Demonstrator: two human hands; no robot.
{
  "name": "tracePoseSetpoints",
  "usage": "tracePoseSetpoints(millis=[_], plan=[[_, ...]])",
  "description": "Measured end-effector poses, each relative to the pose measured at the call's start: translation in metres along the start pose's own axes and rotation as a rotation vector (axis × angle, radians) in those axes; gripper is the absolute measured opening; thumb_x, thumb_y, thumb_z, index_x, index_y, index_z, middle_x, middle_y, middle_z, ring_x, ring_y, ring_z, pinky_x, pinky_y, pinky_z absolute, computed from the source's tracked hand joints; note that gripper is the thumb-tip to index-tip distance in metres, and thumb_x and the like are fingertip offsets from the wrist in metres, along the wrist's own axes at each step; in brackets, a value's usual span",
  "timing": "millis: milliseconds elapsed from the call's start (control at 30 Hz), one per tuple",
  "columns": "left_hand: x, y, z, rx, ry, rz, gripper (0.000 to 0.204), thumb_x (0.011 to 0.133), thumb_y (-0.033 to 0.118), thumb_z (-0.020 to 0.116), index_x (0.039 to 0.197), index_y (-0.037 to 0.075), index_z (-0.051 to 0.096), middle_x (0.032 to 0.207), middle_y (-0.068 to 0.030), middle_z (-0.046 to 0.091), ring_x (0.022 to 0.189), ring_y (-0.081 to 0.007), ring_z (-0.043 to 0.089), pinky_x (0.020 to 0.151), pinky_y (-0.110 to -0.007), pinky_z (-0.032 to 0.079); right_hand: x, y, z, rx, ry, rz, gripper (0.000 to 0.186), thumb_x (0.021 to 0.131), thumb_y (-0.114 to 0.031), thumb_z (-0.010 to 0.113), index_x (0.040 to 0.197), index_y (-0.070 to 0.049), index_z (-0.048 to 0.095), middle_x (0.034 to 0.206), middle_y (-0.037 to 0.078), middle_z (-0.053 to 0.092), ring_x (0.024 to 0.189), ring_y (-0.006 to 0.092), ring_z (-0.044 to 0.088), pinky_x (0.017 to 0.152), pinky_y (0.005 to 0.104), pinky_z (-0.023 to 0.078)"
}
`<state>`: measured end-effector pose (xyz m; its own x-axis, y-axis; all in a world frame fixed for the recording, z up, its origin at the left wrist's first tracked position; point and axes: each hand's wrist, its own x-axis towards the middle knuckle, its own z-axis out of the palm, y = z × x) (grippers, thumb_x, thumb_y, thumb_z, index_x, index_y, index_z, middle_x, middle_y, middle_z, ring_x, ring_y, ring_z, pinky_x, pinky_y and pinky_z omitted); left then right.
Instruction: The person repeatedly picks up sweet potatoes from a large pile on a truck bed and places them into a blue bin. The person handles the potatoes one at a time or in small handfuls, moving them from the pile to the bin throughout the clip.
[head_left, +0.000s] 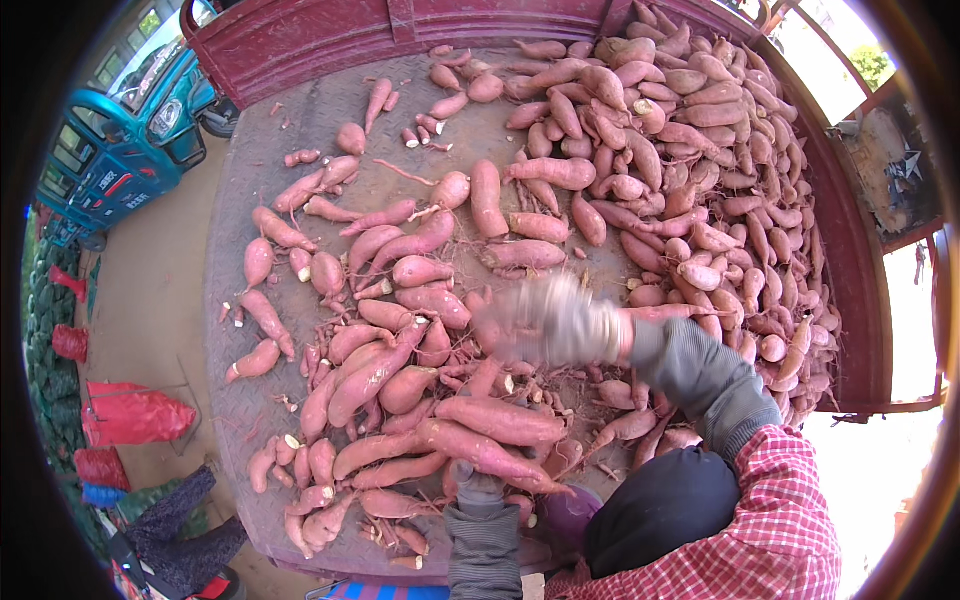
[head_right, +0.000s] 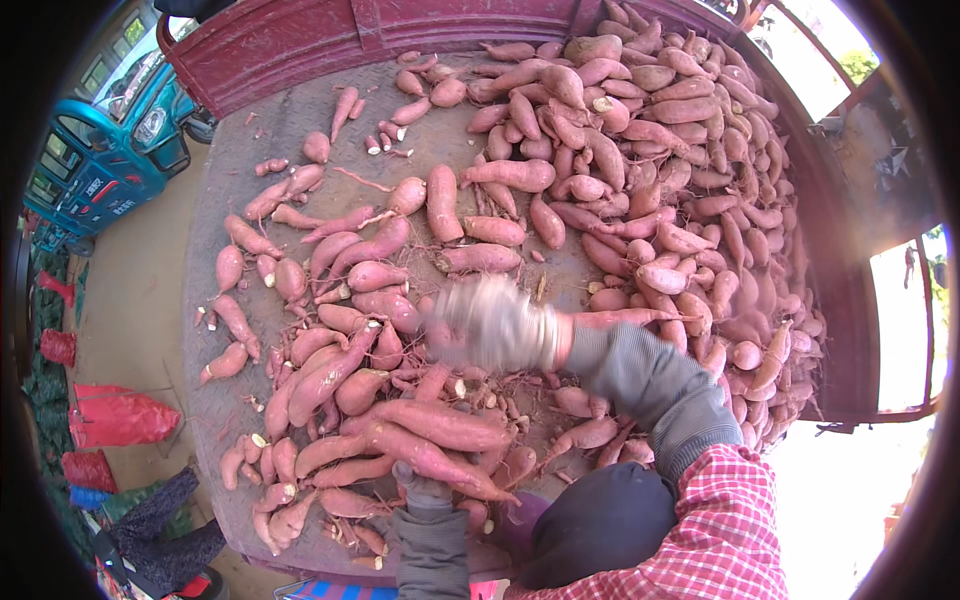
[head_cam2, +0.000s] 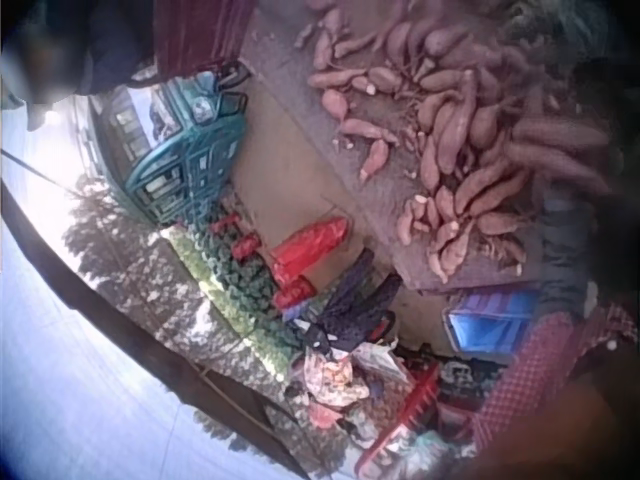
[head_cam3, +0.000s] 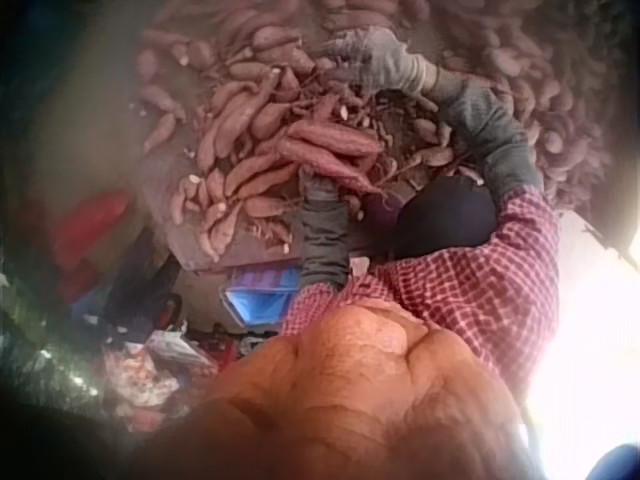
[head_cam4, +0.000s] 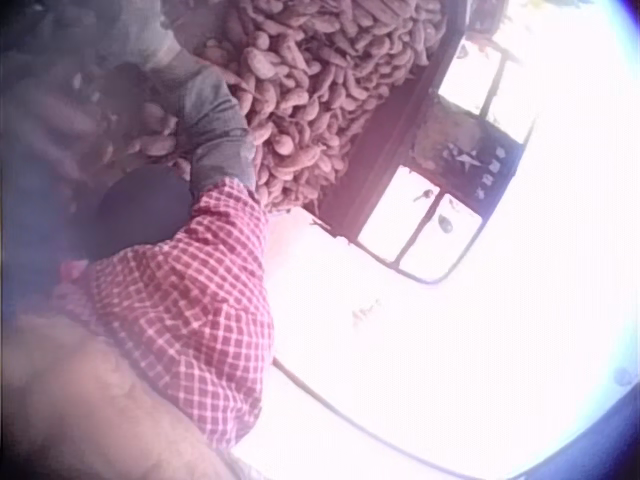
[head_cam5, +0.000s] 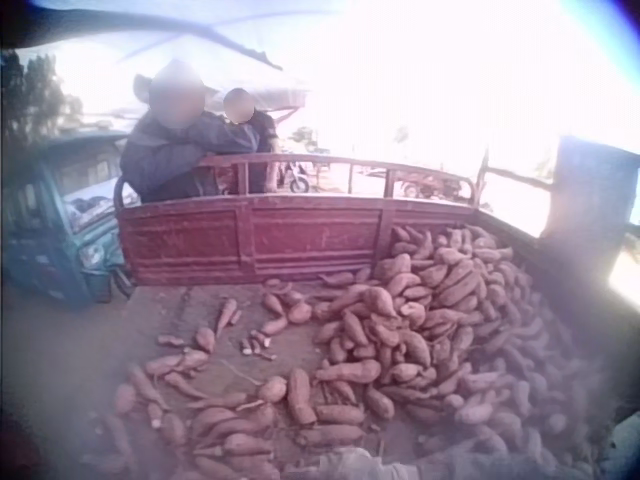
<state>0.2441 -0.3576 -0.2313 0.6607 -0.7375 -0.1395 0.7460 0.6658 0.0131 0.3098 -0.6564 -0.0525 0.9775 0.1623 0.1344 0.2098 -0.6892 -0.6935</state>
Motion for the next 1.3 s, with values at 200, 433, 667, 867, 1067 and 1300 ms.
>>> tracePoseSetpoints(millis=[200,433,667,867,1067,1300], plan=[[-0.011,0.012,0.022,0.179,0.065,0.042,0.09,0.091,0.059,0.074,0.16,0.014,0.037,0.153,-0.0078,0.048,0.14,-0.0261,0.047,0.12,-0.047,0.038,0.048,0.177,-0.078,-0.823,0.425,0.58,0.065,0.082,-0.026,0.08,0.141,-0.011,0.059,0.129,0.019,0.07,0.112,0.0384,0.071,0.091,0.0479,0.057],[-0.019,0.017,0.031,0.271,0.096,0.072,0.081,0.093,0.055,0.071,0.157,0.015,0.04,0.147,-0.0076,0.051,0.135,-0.0253,0.05,0.115,-0.046,0.041,0.048,0.167,-0.079,-1.053,0.025,0.788,0.034,0.073,-0.033,0.083,0.096,-0.009,0.083,0.099,0.014,0.079,0.098,0.0332,0.076,0.082,0.0424,0.059],[-0.022,0.016,0.05,0.35,0.064,0.145,0.073,0.096,0.052,0.068,0.154,0.016,0.044,0.141,-0.0074,0.054,0.129,-0.0245,0.053,0.11,-0.045,0.044,-0.013,0.017,-0.042,0.134,0.202,0.504,0.052,0.07,-0.045,0.088,0.099,-0.003,0.081,0.086,0.018,0.077,0.079,0.0286,0.076,0.074,0.0405,0.059],[-0.074,0.022,0.084,0.394,0.081,0.216,0.066,0.098,0.049,0.066,0.152,0.017,0.046,0.136,-0.0073,0.057,0.125,-0.0238,0.056,0.106,-0.044,0.047,-0.059,-0.138,0.052,0.137,-0.287,0.347,0.062,0.082,-0.057,0.079,0.117,-0.006,0.076,0.095,0.018,0.076,0.092,0.03,0.076,0.081,0.0425,0.058],[-0.236,0.064,0.099,0.502,0.225,0.347,0.058,0.101,0.047,0.064,0.149,0.018,0.049,0.132,-0.0071,0.059,0.12,-0.0232,0.059,0.102,-0.043,0.05,-0.114,-0.203,0.139,0.609,-0.528,0.059,0.065,0.094,-0.05,0.074,0.145,-0.011,0.063,0.114,0.018,0.076,0.101,0.0298,0.074,0.089,0.0422,0.058],[-0.451,0.11,0.048,0.638,0.584,0.532,0.05,0.103,0.043,0.061,0.147,0.019,0.052,0.126,-0.0069,0.062,0.115,-0.0223,0.062,0.097,-0.042,0.053,-0.134,-0.151,0.109,0.194,-0.316,0.254,0.046,0.092,-0.041,0.073,0.125,-0.01,0.076,0.111,0.014,0.079,0.101,0.0291,0.076,0.092,0.0404,0.059]])
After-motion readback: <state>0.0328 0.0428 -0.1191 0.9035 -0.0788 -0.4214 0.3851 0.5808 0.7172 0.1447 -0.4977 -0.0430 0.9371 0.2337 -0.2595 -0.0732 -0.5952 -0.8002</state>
